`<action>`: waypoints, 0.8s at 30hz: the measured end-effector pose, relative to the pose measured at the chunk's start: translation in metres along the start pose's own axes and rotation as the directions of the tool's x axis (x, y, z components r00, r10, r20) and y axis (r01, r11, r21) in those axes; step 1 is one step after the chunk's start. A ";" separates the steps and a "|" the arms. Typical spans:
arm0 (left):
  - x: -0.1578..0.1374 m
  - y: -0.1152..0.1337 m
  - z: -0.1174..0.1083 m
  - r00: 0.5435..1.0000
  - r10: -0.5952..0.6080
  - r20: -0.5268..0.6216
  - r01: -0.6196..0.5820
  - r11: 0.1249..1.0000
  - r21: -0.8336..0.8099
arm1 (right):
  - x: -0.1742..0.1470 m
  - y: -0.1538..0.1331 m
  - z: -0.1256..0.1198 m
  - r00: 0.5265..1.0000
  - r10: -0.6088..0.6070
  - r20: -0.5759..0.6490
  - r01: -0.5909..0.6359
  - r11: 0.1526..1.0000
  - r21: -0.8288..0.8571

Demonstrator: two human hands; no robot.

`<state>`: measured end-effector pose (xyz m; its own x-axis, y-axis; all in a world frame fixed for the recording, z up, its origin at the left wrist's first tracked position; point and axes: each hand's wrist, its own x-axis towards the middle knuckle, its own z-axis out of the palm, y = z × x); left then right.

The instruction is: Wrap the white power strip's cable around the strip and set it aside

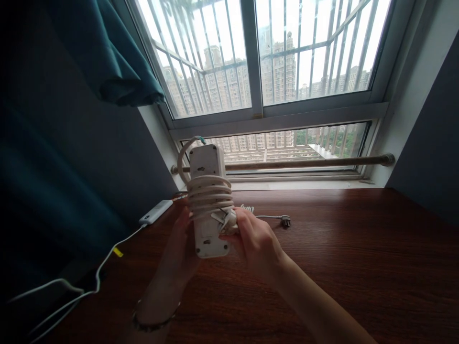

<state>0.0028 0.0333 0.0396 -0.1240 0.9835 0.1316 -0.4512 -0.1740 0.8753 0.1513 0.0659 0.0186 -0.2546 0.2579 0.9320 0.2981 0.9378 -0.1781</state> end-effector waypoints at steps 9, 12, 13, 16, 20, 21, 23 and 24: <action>0.009 -0.006 -0.010 0.972 0.224 -0.075 -0.179 0.905 0.385 | -0.006 -0.021 0.012 0.990 0.055 0.134 -0.020 0.967 -0.252; 0.005 -0.007 -0.009 0.940 0.334 -0.072 -0.239 0.793 0.561 | -0.009 -0.025 0.015 0.993 0.067 0.100 -0.028 0.934 -0.357; 0.004 -0.008 -0.008 0.935 0.351 -0.058 -0.251 0.765 0.593 | -0.010 -0.026 0.016 0.994 0.068 0.090 -0.028 0.920 -0.391; 0.000 -0.008 -0.005 0.937 0.350 0.002 -0.282 0.750 0.599 | -0.013 -0.028 0.017 0.996 0.067 0.059 -0.031 0.878 -0.478; 0.000 -0.006 -0.004 0.943 0.324 0.069 -0.309 0.783 0.540 | -0.013 -0.034 0.016 0.997 0.070 0.032 -0.042 0.841 -0.540; 0.000 -0.005 -0.004 0.948 0.309 0.075 -0.302 0.800 0.519 | -0.013 -0.035 0.015 0.997 0.069 0.029 -0.042 0.834 -0.550; 0.001 -0.004 -0.006 0.961 0.266 0.079 -0.272 0.844 0.461 | -0.012 -0.038 0.014 0.997 0.070 0.037 -0.037 0.827 -0.562; 0.002 -0.003 -0.007 0.967 0.241 0.081 -0.252 0.867 0.430 | -0.012 -0.039 0.014 0.996 0.074 0.046 -0.035 0.825 -0.563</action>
<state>-0.0018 0.0359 0.0342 -0.1572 0.9134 0.3754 0.0197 -0.3772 0.9259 0.1301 0.0293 0.0100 -0.2736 0.3366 0.9010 0.7733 0.6340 -0.0020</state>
